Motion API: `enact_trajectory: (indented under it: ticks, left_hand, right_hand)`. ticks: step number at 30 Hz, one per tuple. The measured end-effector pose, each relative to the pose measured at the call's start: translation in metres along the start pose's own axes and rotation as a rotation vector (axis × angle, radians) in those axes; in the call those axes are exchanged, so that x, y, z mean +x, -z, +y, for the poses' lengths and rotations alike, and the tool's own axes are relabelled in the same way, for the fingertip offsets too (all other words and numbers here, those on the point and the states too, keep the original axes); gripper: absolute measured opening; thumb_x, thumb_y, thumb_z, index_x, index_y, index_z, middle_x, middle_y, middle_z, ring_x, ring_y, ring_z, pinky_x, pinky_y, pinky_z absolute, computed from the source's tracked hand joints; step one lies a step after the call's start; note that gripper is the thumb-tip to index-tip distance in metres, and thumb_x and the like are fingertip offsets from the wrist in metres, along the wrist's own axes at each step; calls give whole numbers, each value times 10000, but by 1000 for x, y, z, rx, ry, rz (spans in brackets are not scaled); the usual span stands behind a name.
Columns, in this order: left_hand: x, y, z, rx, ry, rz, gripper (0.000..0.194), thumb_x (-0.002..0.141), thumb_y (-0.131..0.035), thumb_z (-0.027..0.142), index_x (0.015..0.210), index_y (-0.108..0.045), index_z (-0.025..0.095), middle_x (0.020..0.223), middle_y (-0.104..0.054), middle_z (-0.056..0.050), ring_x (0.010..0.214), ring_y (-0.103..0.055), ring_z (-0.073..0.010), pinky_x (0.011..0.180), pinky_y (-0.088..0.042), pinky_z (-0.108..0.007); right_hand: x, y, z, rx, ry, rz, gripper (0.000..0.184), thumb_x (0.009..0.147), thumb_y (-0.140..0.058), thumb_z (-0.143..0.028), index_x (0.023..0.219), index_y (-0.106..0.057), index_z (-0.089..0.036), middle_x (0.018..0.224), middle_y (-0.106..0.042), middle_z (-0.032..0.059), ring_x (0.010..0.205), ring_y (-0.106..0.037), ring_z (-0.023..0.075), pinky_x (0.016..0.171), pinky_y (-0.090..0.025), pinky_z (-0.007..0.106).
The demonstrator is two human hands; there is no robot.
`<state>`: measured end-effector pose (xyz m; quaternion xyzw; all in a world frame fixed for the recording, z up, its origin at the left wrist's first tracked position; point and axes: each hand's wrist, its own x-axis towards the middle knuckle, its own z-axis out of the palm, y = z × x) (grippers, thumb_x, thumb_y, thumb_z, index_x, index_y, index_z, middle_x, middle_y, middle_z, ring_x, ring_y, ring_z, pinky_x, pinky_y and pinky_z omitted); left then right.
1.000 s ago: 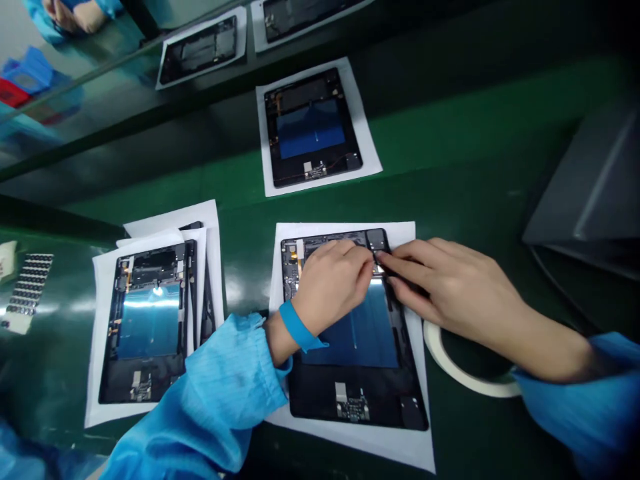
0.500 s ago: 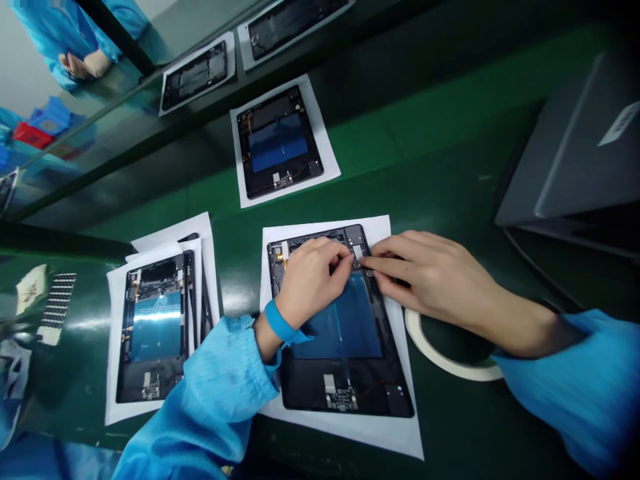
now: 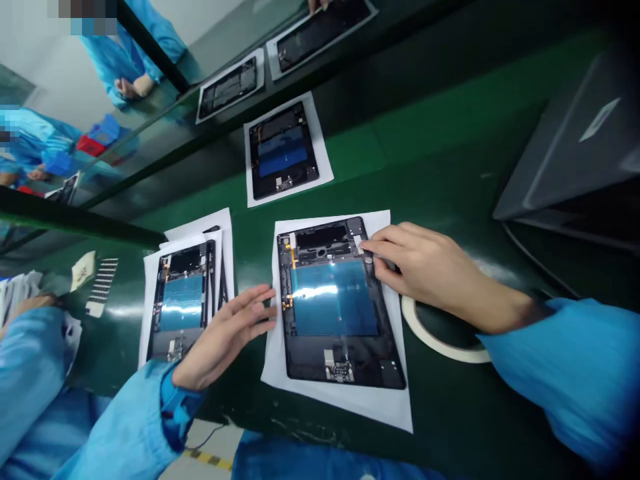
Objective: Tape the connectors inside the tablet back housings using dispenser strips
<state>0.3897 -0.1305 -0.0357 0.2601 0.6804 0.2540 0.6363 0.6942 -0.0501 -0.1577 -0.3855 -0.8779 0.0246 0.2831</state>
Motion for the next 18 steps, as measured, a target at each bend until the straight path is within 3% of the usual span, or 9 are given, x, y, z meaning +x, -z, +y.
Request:
enact_trajectory:
  ticks: [3,5,9,13,16,18]
  left_hand:
    - [18,-16,-2,20,-54,-57,495,795,-839,368,1212,-661,169,1053,-714,-72,879,-673,-164,788,-551,-284]
    - [33,-23,-5,70,-176,-42,394,800,-818,322,1113,-656,148,813,-668,-4,659,-592,-102,656,-492,-233]
    - [52,-31,-19,67,-339,54,230,776,-778,164,964,-647,142,834,-675,-3,747,-625,-122,742,-492,-245]
    - [61,-42,-27,53,-381,24,92,785,-713,58,806,-654,125,767,-673,-9,701,-621,-130,724,-499,-265]
    - [52,-27,-13,44,-439,4,111,801,-687,32,806,-646,135,750,-668,5,663,-614,-115,679,-511,-250]
    - [24,6,5,108,-547,54,147,815,-694,72,936,-666,151,848,-704,0,720,-650,-125,690,-535,-250]
  right_hand:
    - [-3,-3,0,19,-24,19,286,950,-468,-172,1128,-691,-149,1054,-712,81,916,-638,205,804,-521,333]
    - [-6,-5,0,18,-31,14,316,960,-458,-206,1188,-667,-142,1097,-713,86,959,-649,219,836,-531,344]
    - [-12,-7,-1,6,26,31,345,979,-443,-257,1217,-651,-118,1075,-722,109,942,-668,261,790,-543,390]
    - [-22,-15,9,11,72,17,410,995,-437,-376,1333,-591,-202,1045,-725,100,927,-688,297,703,-550,424]
    - [-27,-22,20,45,47,-10,549,952,-542,-416,1490,-435,-423,1067,-733,54,931,-707,273,722,-567,396]
    - [-29,-25,23,65,19,19,623,921,-596,-399,1499,-387,-505,1097,-735,38,942,-715,258,740,-572,376]
